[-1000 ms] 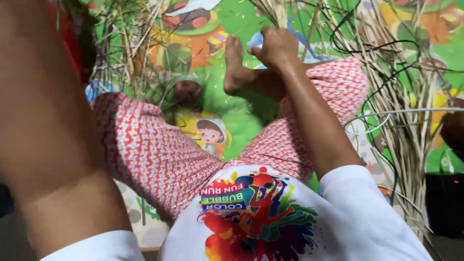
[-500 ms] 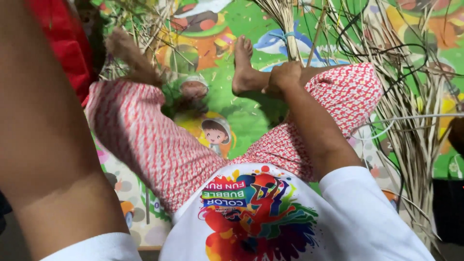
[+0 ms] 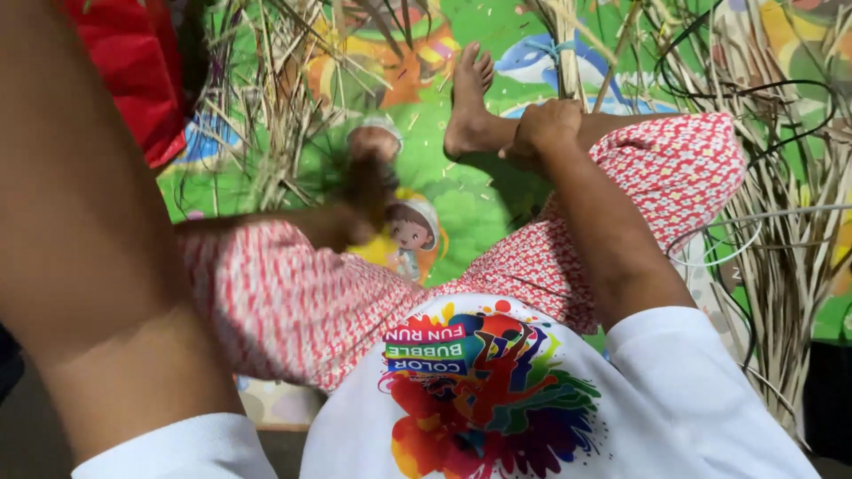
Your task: A person is weaving dried leaves together to create a bundle or craft item while sitting on the floor.
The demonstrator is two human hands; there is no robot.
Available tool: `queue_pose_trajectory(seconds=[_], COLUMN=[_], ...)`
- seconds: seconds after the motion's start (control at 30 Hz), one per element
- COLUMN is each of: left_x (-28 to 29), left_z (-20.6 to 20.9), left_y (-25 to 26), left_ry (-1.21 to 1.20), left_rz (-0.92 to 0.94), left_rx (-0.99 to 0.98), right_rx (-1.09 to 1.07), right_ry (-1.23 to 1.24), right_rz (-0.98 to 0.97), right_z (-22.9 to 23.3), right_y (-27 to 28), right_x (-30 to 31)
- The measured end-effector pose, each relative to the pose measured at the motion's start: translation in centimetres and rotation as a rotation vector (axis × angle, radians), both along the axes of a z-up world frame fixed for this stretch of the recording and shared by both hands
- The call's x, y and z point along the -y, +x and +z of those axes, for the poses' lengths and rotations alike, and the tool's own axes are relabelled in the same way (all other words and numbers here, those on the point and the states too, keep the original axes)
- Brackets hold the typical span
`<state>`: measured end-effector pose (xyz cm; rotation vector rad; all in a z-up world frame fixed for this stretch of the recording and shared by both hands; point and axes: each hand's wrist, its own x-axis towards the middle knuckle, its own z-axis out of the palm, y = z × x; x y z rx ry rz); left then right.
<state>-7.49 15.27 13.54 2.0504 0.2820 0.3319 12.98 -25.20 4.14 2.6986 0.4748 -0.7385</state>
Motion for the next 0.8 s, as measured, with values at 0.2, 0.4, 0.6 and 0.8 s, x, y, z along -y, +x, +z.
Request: queue_pose_trajectory(seconds=[0.2,0.4,0.6,0.8], left_x=[2.4,5.1,7.4,16.1], left_z=[-0.9,-2.0,-2.6,4.6], left_y=[-3.4,-2.3,-1.7,13.5], left_ry=[0.049,0.107,0.164,0.221], left_rz=[0.012,-0.052,-0.107,-0.156], left_rx=[-0.046,-0.071,-0.104,-0.138], right_rx=[0.11,0.078,-0.16,-0.157], right_ry=[-0.112,-0.095,0.047,0.012], right_rz=[0.124,0.101,0.42,0.474], right_z=[-6.0,-5.7,-15.0,-24.2], right_y=[3.1,1.8,-5.2,-8.0], right_x=[1.8,2.0,-0.2,-2.5])
